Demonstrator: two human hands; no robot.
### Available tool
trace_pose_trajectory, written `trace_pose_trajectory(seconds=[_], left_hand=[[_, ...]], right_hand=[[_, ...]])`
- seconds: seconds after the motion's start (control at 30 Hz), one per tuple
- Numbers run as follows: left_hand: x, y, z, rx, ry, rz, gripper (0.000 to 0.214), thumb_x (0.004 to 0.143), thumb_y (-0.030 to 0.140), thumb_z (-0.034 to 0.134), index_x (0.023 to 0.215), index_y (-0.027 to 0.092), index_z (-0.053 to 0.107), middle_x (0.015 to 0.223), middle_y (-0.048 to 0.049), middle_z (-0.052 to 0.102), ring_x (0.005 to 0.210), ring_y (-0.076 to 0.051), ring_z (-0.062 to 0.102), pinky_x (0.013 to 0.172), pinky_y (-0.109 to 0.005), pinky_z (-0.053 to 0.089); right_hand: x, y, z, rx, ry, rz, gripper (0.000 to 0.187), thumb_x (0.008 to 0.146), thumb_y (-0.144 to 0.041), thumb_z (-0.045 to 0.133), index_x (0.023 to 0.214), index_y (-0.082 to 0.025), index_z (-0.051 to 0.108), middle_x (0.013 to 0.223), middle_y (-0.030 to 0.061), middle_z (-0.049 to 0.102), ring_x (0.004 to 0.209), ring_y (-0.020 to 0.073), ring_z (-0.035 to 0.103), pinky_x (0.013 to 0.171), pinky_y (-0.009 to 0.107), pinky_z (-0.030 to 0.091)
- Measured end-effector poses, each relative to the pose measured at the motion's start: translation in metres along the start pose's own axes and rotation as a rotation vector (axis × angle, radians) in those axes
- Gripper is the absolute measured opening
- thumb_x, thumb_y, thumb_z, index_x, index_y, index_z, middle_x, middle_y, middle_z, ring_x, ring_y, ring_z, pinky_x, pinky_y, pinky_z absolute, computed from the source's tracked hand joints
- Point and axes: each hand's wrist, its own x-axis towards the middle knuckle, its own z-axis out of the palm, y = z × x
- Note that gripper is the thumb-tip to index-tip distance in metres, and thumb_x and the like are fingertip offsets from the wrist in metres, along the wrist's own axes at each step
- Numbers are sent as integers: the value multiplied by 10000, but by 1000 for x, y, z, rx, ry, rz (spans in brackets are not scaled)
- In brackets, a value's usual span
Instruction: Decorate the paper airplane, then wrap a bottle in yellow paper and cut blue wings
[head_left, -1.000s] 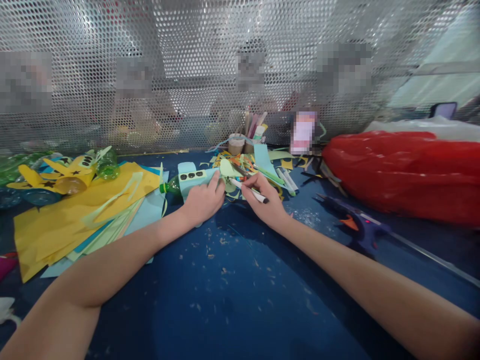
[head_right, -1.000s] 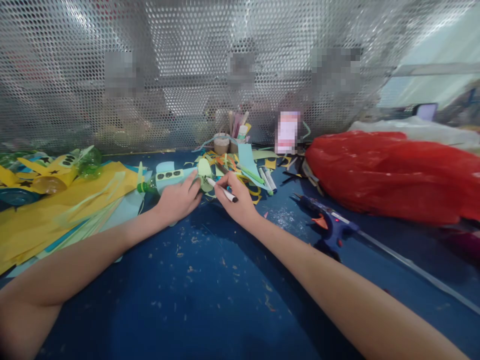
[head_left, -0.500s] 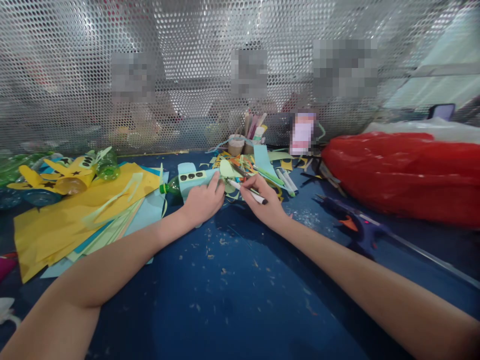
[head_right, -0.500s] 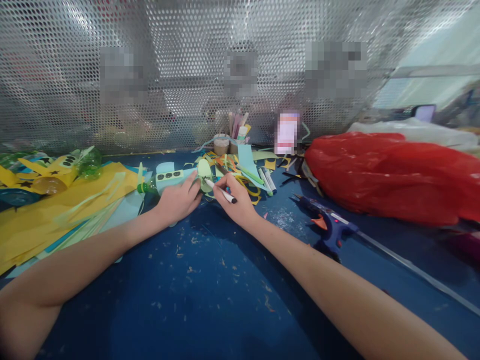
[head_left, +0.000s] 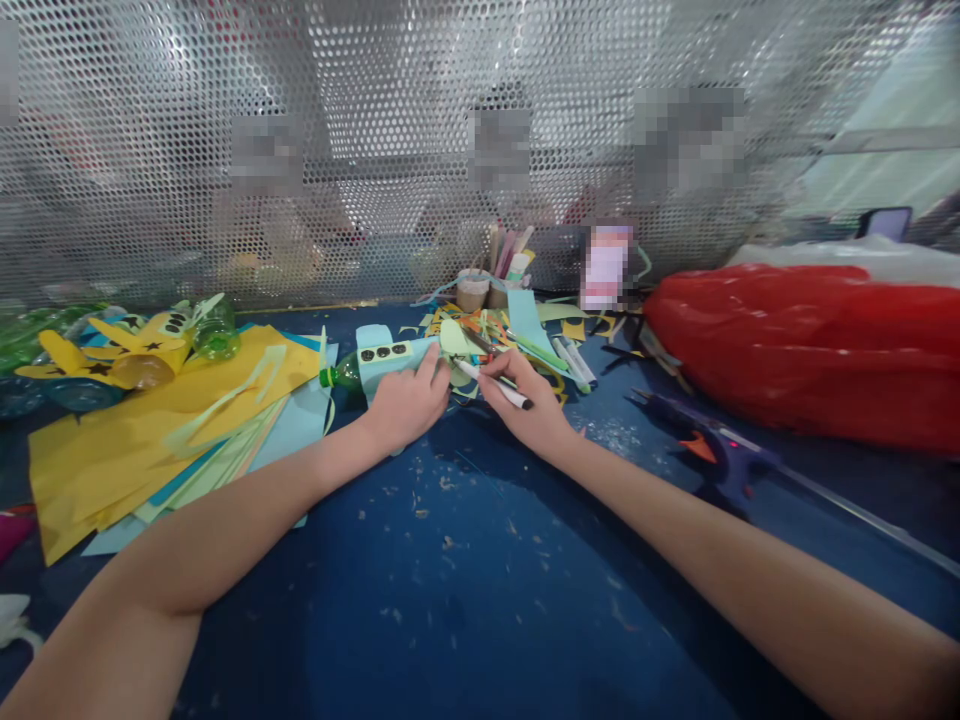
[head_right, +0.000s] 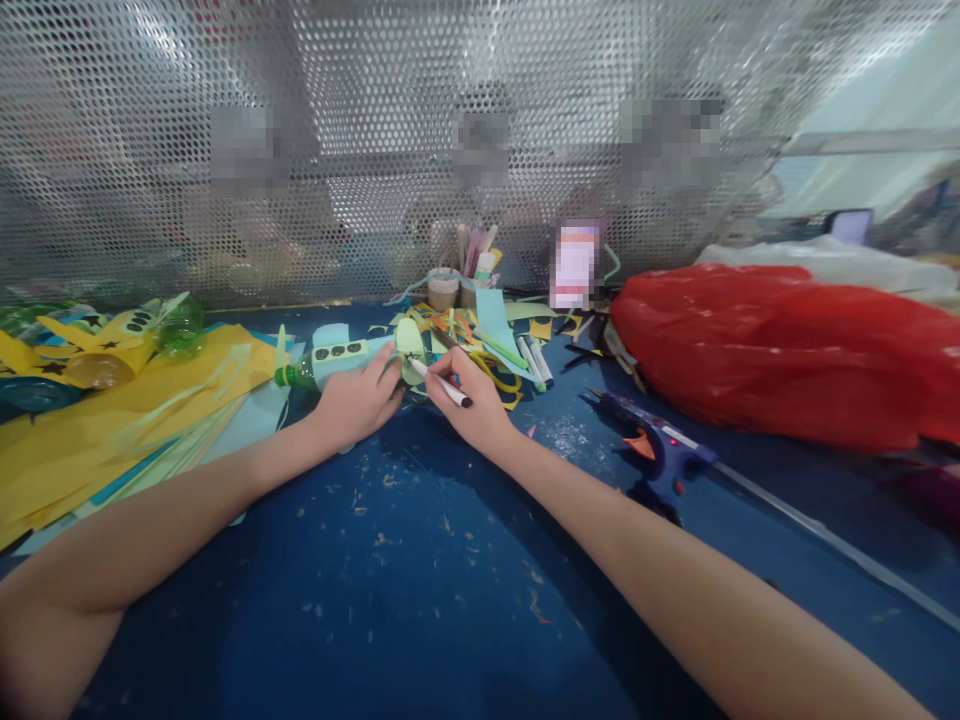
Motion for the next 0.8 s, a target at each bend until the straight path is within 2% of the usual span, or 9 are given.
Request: trace_pose_trajectory(seconds=[0.8], left_hand=[[1, 0, -3, 19, -5, 10, 418, 979, 287, 295, 1267, 92, 526, 1452, -246, 413, 745, -232, 681, 549, -342, 496]], right_hand=[[0, 0, 1, -5, 22, 6, 81, 880, -240, 540, 815, -226, 494, 754, -3, 536, 718, 160, 514, 671, 305, 411]])
